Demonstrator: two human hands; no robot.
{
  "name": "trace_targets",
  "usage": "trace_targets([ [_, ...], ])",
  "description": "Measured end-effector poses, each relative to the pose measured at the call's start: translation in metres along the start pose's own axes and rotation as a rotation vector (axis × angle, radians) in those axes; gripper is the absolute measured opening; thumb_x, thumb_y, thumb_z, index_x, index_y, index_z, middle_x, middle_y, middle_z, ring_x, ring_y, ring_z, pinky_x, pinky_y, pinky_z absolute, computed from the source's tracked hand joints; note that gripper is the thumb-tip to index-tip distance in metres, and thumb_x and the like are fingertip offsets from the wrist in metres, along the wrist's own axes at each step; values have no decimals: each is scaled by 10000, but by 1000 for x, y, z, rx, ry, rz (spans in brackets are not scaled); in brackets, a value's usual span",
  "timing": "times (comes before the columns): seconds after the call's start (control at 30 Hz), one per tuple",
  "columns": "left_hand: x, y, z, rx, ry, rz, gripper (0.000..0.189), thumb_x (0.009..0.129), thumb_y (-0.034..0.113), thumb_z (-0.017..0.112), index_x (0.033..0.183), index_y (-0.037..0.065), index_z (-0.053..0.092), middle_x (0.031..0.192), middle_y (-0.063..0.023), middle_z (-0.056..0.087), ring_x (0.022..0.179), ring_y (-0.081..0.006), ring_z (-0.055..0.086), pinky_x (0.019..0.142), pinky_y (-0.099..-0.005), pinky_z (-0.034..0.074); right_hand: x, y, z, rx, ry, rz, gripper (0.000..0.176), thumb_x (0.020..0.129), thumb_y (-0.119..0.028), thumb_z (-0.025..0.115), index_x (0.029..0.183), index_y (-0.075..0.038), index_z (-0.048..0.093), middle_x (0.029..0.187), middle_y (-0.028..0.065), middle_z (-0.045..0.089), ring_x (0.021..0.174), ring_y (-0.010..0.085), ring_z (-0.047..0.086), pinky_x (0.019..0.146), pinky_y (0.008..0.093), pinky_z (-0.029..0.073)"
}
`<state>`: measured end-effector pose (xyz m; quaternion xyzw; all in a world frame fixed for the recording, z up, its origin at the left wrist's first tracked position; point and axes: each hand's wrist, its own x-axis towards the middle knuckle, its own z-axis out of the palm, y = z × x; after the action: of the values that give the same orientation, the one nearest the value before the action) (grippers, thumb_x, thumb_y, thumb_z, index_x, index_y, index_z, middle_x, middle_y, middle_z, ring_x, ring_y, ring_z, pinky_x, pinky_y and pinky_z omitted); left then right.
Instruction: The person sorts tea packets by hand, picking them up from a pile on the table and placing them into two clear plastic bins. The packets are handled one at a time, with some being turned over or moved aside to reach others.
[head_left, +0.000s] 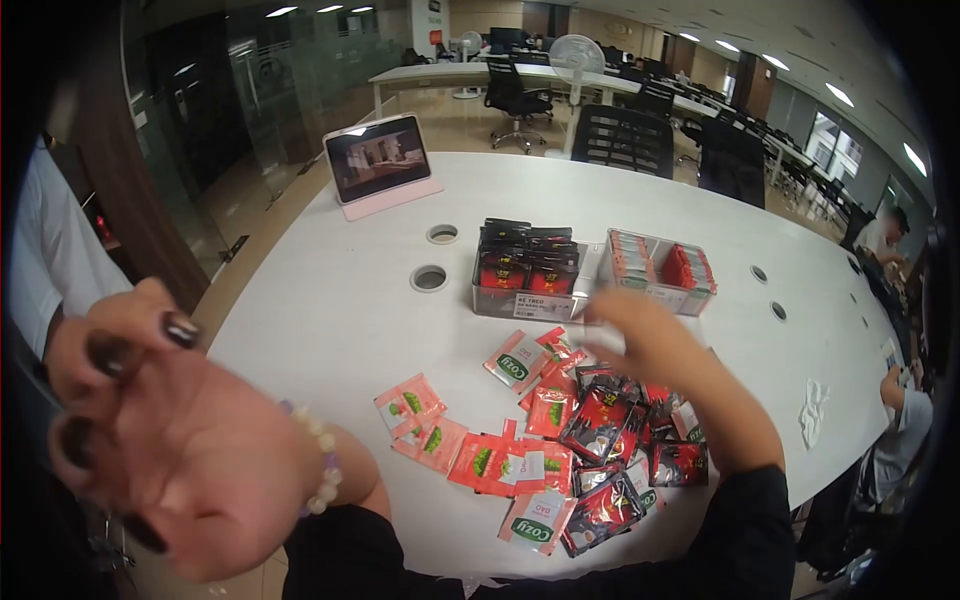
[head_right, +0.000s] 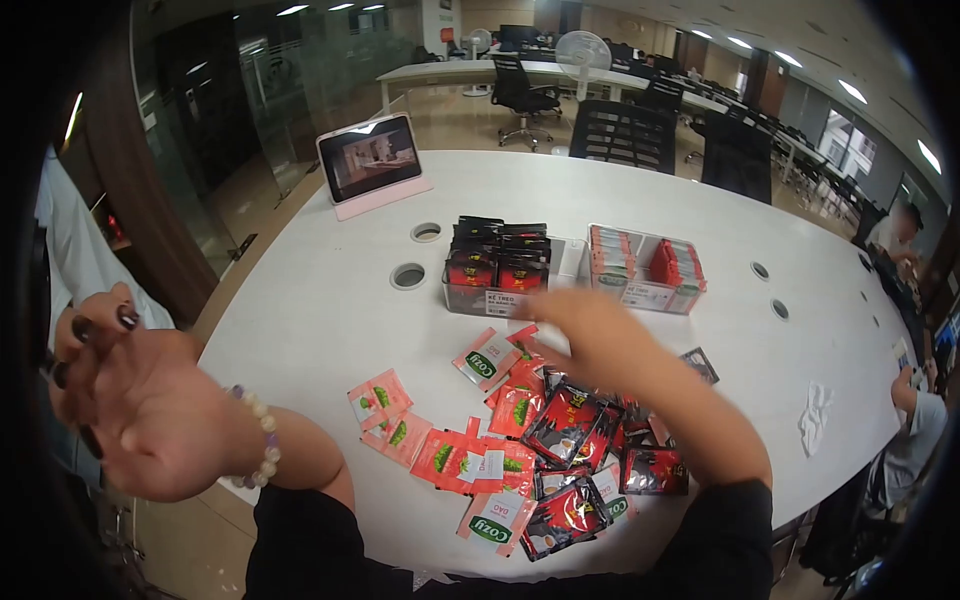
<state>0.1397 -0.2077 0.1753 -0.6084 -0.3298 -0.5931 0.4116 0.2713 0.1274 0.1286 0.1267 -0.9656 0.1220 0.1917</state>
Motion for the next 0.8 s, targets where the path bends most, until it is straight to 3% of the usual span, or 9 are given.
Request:
trace_targets([
  [0.07,-49,4,32,-44,477,-268,415,855,330,436,1141,47,536,1116,-148,541,1042,-272,473,900,-426,347,-35,-20,11,-20,-297,-129,208,844,-201,627,1014,-90,581,928,102,611,841,289,603,713,401,493],
  [0.1,-51,4,55,-124,433,-345,359,856,303,456,1090,55,567,1068,-110,562,1017,-236,481,878,-399,364,-53,-26,28,152,-269,-377,219,855,-198,600,1045,-90,592,921,99,601,822,278,599,703,397,495],
  [0.13,-28,6,84,-172,-19,-322,344,855,287,522,1095,47,572,1087,-112,562,1034,-259,496,867,-413,384,-69,-38,46,262,-335,-437,282,835,-198,604,1091,-79,596,972,101,601,856,285,598,731,388,497],
  [0.2,-17,15,152,-461,-731,-446,457,860,306,580,1221,28,534,1199,-160,512,1108,-307,489,883,-442,403,-84,-55,78,389,-443,-508,287,833,-198,606,1093,-78,595,982,102,601,866,286,597,738,389,496],
  [0.23,-42,33,176,-433,-1014,-287,546,875,324,563,1320,29,452,1344,-196,407,1215,-343,422,949,-471,372,-88,-61,91,416,-471,-518,289,831,-198,607,1094,-78,595,986,102,601,870,286,596,742,390,495],
  [0.3,-101,81,200,-584,-1141,-303,503,834,281,591,1280,71,494,1438,-203,320,1282,-397,354,981,-519,343,-90,-65,106,446,-500,-523,293,829,-198,608,1095,-77,595,995,104,601,879,287,595,749,391,494],
  [0.33,-124,98,205,-664,-955,-245,440,804,238,621,1223,115,571,1423,-200,363,1270,-421,367,955,-538,365,-91,-66,110,454,-504,-524,295,827,-197,609,1096,-77,595,1000,104,601,884,287,594,752,391,493],
  [0.5,-168,117,230,-546,-1197,-129,492,790,242,614,1255,100,539,1459,-206,289,1305,-429,301,985,-541,332,-93,-61,115,480,-500,-530,306,820,-197,613,1100,-75,594,1023,107,601,907,290,592,769,393,490],
  [0.8,-170,117,230,-504,-1311,-124,536,794,242,602,1289,70,491,1471,-209,250,1318,-409,279,992,-532,318,-98,-59,118,504,-531,-523,325,808,-195,620,1107,-71,594,1064,112,601,949,294,586,801,398,484],
])
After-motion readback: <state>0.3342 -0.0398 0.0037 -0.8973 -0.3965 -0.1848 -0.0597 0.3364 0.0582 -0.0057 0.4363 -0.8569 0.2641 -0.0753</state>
